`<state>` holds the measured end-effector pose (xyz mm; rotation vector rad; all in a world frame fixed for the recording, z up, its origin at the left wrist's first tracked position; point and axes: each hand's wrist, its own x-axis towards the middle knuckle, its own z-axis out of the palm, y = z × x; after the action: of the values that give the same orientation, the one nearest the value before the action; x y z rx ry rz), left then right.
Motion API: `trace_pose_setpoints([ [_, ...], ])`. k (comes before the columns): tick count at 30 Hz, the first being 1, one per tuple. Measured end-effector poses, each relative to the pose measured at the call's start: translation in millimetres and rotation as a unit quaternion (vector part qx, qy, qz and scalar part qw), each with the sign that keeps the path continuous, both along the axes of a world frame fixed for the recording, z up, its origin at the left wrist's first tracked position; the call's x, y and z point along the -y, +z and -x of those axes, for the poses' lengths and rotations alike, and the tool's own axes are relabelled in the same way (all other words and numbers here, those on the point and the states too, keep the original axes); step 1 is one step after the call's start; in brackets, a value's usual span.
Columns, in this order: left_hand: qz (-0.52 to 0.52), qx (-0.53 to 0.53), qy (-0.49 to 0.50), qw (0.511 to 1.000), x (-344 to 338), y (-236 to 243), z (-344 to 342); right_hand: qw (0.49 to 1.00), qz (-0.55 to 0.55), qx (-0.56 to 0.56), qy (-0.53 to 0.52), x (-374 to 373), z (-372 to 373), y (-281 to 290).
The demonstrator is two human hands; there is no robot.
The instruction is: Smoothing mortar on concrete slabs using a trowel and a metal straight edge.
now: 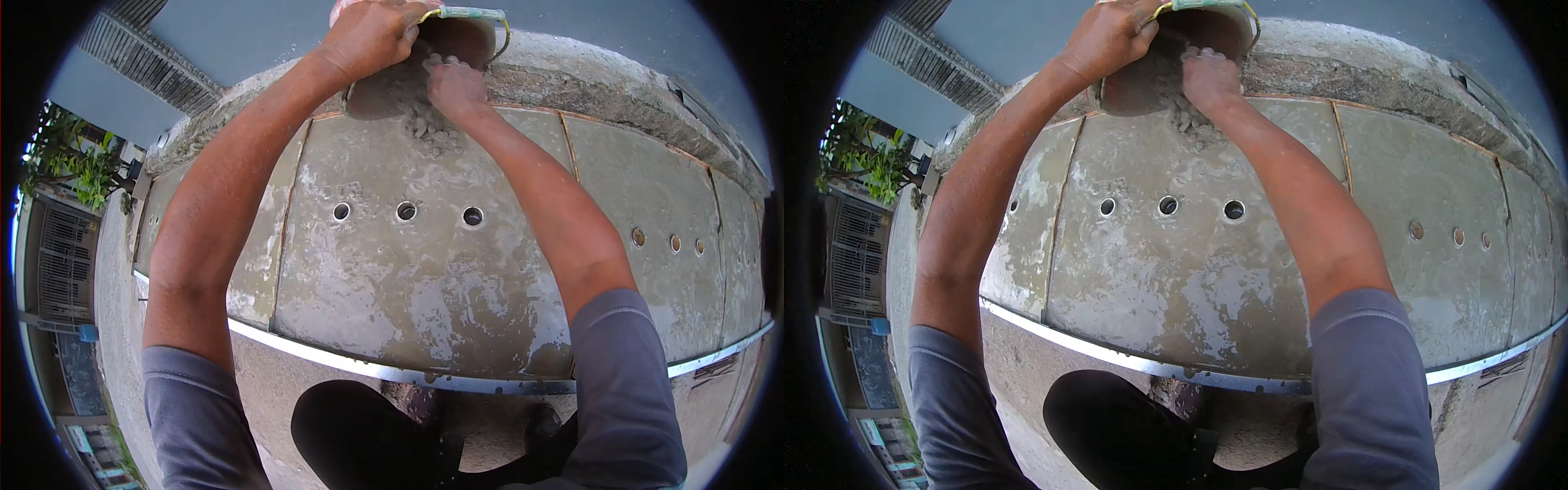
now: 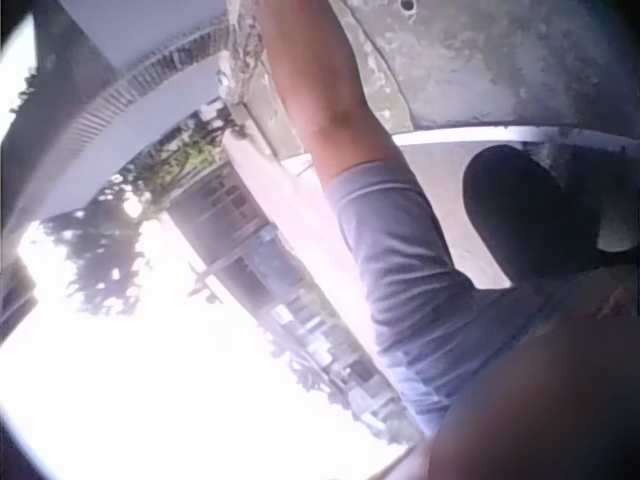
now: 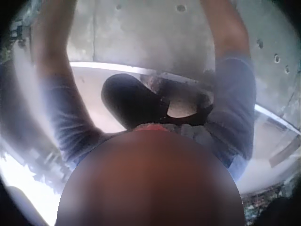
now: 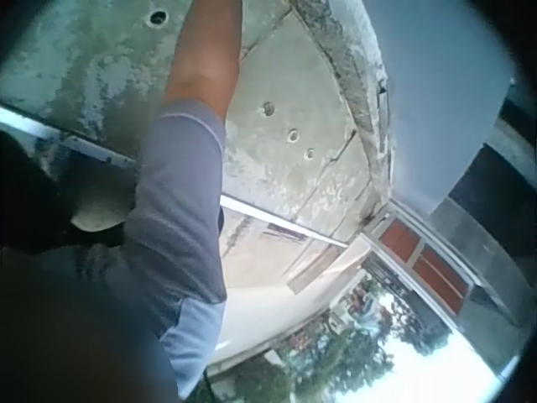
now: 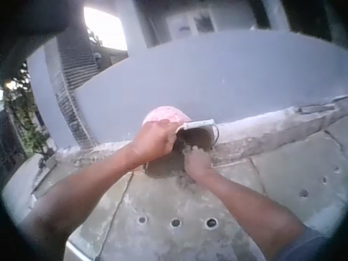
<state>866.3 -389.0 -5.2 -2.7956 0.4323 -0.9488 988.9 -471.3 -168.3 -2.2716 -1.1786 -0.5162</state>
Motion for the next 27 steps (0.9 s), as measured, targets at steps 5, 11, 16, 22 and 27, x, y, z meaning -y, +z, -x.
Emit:
trace_pose_setpoints([
  [5,-0.014,0.016,-0.028,0.999,-17,-1,-12,0.996,0.049,0.064,0.041,-11,-6,-18],
  [11,0.019,0.009,-0.009,1.0,-18,2,-10,0.996,-0.057,-0.007,-0.067,12,2,4],
  [16,0.016,0.062,-0.103,0.993,-15,8,-18,0.996,-0.022,-0.066,-0.056,-44,32,2],
  [22,0.114,-0.028,0.023,0.993,-33,6,-13,0.996,0.035,-0.068,0.046,-30,41,11],
  [27,0.109,0.002,-0.085,0.99,-35,10,-17,0.999,-0.037,0.028,0.002,-42,5,-8],
])
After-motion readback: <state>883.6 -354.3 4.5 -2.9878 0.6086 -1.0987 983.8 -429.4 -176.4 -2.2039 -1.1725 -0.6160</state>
